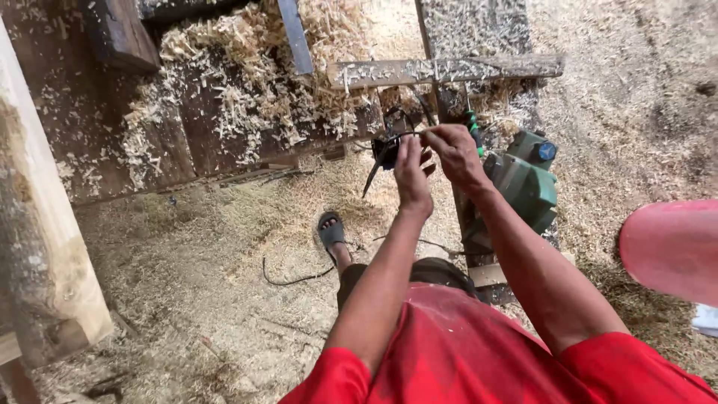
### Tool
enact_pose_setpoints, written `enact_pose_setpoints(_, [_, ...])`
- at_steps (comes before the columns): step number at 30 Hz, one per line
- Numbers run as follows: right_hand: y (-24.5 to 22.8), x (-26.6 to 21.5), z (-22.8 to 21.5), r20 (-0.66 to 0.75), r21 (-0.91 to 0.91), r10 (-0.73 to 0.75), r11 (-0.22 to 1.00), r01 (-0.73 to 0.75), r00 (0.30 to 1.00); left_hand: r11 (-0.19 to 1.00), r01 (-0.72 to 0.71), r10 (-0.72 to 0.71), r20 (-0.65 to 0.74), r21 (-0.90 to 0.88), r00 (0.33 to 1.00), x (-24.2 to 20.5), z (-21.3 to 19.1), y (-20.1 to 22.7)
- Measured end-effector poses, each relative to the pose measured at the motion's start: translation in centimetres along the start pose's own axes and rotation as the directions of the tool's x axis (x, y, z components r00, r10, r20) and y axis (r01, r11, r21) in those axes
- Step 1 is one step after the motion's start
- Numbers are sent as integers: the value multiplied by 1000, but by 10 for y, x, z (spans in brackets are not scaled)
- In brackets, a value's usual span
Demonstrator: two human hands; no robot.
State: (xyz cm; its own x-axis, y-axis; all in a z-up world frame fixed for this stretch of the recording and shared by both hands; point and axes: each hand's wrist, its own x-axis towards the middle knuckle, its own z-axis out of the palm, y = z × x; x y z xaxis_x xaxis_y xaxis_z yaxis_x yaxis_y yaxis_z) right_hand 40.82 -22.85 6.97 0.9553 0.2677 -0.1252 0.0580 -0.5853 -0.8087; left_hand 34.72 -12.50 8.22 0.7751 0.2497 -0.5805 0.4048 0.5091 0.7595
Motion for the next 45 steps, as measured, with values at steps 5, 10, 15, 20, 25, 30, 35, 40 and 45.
enact_pose_setpoints(5, [-3, 4, -14, 219, -8, -233, 971, 240, 947, 931, -234, 154, -278, -281, 948, 48, 26, -40])
enact_pose_setpoints(10, [23, 22, -21, 356, -124, -473, 831, 543, 806, 863, -159, 9, -301, -480, 954, 54, 11, -44])
enact_pose_setpoints(15, [32, 28, -22, 405, -178, -602, 686, 705, 688, 803, -54, -93, -214, -594, 972, 51, 0, -43])
enact_pose_setpoints(20, [48, 31, -10, 422, -195, -478, 782, 592, 770, 791, -108, -4, -183, -602, 983, 61, 9, -49])
enact_pose_setpoints(25, [28, 39, -15, 371, -160, -537, 767, 622, 757, 920, -393, 364, -359, -9, 860, 46, 26, -19])
enact_pose_setpoints(30, [11, 38, -5, 380, -248, -488, 765, 594, 786, 766, -317, 559, -338, 559, 757, 36, 16, 6])
enact_pose_setpoints(35, [20, 25, 4, 168, -29, -544, 831, 556, 822, 747, -439, 600, -223, 499, 768, 35, 5, -5])
enact_pose_setpoints(40, [0, -5, -23, -20, 179, -215, 960, 215, 976, 591, -650, 737, 9, 478, 676, 43, 17, -19])
enact_pose_setpoints(45, [66, -18, -40, -205, -28, 86, 995, -94, 975, 710, -555, 571, 105, 433, 814, 61, 11, -4])
